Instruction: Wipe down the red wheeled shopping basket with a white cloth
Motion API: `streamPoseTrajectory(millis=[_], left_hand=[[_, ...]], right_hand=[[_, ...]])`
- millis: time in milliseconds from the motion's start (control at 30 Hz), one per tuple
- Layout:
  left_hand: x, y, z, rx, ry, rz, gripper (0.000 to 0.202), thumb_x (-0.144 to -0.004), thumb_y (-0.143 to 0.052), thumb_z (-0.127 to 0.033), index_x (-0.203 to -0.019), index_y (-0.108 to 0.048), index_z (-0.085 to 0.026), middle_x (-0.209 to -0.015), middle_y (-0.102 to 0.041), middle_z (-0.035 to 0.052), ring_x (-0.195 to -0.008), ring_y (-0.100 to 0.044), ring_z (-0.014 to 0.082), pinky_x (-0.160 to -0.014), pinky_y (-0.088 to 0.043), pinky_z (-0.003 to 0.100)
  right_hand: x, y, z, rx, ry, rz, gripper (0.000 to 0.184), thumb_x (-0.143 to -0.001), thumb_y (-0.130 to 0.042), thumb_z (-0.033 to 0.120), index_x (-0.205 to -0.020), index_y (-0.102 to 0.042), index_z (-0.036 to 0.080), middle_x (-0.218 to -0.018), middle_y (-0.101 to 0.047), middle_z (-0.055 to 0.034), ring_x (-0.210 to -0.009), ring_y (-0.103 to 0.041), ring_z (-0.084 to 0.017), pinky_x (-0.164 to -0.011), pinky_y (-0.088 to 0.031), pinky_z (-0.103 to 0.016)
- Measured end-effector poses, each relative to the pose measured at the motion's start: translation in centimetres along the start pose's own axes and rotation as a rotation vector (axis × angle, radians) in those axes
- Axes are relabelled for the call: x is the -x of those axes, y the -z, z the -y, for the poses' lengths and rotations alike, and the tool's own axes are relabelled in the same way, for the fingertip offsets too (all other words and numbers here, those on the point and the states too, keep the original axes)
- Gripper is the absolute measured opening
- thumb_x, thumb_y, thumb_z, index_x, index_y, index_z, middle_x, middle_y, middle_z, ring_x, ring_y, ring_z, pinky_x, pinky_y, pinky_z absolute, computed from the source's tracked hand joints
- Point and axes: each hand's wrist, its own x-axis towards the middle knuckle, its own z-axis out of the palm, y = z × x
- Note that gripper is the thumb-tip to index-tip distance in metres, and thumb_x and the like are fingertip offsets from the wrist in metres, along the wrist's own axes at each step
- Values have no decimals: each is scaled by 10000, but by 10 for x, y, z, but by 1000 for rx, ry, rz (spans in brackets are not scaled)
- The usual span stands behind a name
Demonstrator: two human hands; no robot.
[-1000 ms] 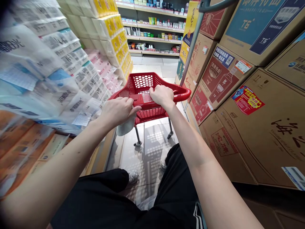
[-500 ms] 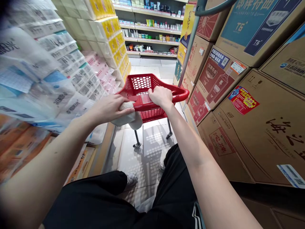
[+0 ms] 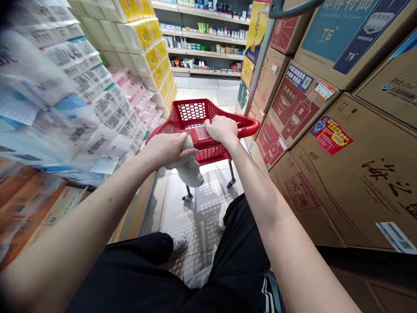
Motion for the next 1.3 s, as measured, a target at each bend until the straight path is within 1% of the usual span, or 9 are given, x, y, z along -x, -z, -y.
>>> streamPoseTrajectory(millis=[233,367,467,567,667,767,900,1067,1300], left_hand=[[11,-2,9,36,-117,-41,519,-965,-339,-606,-1063,-614,-177,-985,-709,105,-857,-673,250,-649,-391,306],[26,-7,25,57,-225,-106,529,-985,-309,-579,-1292,-536,-213,-1155,-685,93,-1003,-655,242,-738,-418,307],[35,-8,29,36,-215,-136,552,-989,-302,-575,-1386,-467,-228,-1202,-672,97,-1057,-643,254,-799,-424,323],[33,-1,20,4,-114,-45,552,-980,-288,-603,-1272,-554,-219,-1116,-702,97,-988,-666,264,-750,-426,322],[20,6,5,-29,-21,77,617,-945,-282,-675,-1115,-615,-185,-965,-722,113,-878,-682,280,-681,-416,324],[5,8,-8,-28,-15,114,607,-922,-336,-684,-1082,-613,-168,-962,-720,127,-867,-684,285,-669,-413,326],[-1,3,-18,-24,14,28,574,-917,-389,-652,-1099,-595,-148,-1002,-710,141,-870,-685,291,-650,-411,327],[8,2,-20,2,4,-37,536,-931,-394,-627,-1089,-606,-161,-987,-709,134,-854,-683,279,-662,-420,327],[36,-18,1,112,-163,-351,492,-995,-336,-437,-1368,-520,-172,-1206,-665,153,-1088,-621,278,-874,-437,394]], right_hand=[[4,3,-11,-10,42,-1,545,-986,-305,481,-926,-750,173,-1038,-739,-123,-1020,-660,-278,-883,-447,-341],[7,3,-12,-15,65,-2,550,-990,-296,470,-940,-757,174,-1011,-742,-119,-999,-666,-271,-873,-446,-334],[9,3,-12,-21,73,3,560,-991,-284,462,-964,-758,165,-1009,-741,-127,-987,-669,-273,-873,-446,-340],[9,4,-12,-21,64,8,543,-985,-292,450,-992,-751,160,-1038,-737,-136,-1000,-667,-282,-885,-444,-352],[8,6,-12,-18,27,13,521,-976,-308,443,-998,-743,157,-1061,-734,-142,-1021,-662,-288,-895,-443,-354],[7,7,-11,-17,8,18,513,-970,-316,444,-997,-739,155,-1076,-732,-147,-1031,-659,-287,-903,-441,-350],[5,8,-13,-15,4,19,503,-964,-321,440,-991,-740,163,-1079,-733,-138,-1039,-658,-284,-906,-443,-348],[5,9,-18,-9,27,8,499,-958,-329,434,-957,-754,174,-1047,-742,-130,-1019,-667,-281,-892,-448,-349],[6,10,-21,8,50,21,521,-970,-306,442,-933,-756,182,-1020,-746,-110,-1006,-668,-265,-875,-450,-332]])
